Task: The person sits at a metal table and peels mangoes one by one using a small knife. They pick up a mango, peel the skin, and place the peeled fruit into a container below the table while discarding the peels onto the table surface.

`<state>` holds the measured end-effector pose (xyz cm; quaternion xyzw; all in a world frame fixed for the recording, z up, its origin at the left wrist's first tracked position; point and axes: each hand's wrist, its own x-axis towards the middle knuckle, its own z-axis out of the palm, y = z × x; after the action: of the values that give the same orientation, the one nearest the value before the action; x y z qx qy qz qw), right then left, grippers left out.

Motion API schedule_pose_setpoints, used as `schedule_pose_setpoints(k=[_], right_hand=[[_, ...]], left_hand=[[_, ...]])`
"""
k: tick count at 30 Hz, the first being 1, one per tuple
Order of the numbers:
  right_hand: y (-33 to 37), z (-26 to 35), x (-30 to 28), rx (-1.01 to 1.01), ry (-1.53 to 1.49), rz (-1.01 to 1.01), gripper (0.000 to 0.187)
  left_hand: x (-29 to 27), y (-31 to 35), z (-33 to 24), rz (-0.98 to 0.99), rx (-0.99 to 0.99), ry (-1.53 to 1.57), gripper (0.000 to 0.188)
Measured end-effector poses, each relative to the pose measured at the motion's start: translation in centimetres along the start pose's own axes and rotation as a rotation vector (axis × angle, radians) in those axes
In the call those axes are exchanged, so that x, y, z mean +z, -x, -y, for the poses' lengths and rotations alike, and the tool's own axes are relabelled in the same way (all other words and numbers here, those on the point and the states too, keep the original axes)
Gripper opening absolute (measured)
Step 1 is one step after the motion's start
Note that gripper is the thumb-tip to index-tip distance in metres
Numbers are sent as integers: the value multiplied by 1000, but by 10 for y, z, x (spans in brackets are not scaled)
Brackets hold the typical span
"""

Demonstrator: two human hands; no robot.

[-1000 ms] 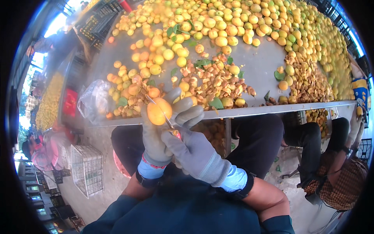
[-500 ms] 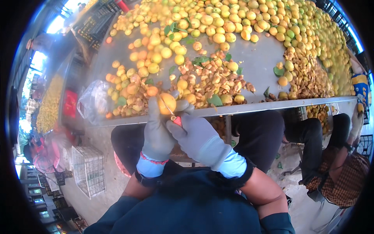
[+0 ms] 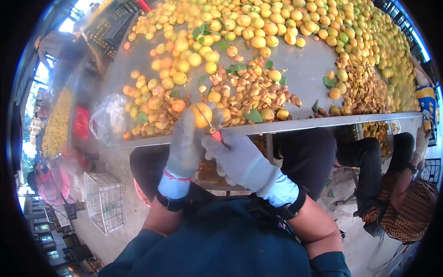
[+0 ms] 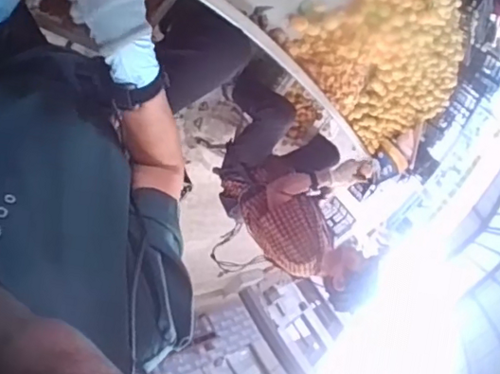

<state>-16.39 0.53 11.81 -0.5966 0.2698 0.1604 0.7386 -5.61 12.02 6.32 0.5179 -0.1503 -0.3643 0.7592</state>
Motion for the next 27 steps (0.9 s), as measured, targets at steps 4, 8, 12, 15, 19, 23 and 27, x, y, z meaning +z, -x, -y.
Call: schedule_pose_setpoints(k=[4,8,12,15,19,23,27], right_hand=[[-2,-4,11,-28,-134,10,37],[-38,-40,11,-125,60,-126,41],[-26,-30,0,-205,179,-145,39],[-48,-52,-3,-465,512,-314,39],[-51,-51,-16,-400,580,-324,40],[-32,-16,-19,28,156,-124,33],[-25,-31,-33,-80,91,-5,31]], left_hand=[[7,1,-5,34,-26,13,63],[16,-1,15,-123,-225,406,63],[13,-3,0,46,-162,117,58],[18,-10,1,-54,-199,218,54],[14,-25,31,-94,-153,330,54],[7,-26,14,-119,-141,-81,52],[-3,-29,21,-201,-46,49,48]])
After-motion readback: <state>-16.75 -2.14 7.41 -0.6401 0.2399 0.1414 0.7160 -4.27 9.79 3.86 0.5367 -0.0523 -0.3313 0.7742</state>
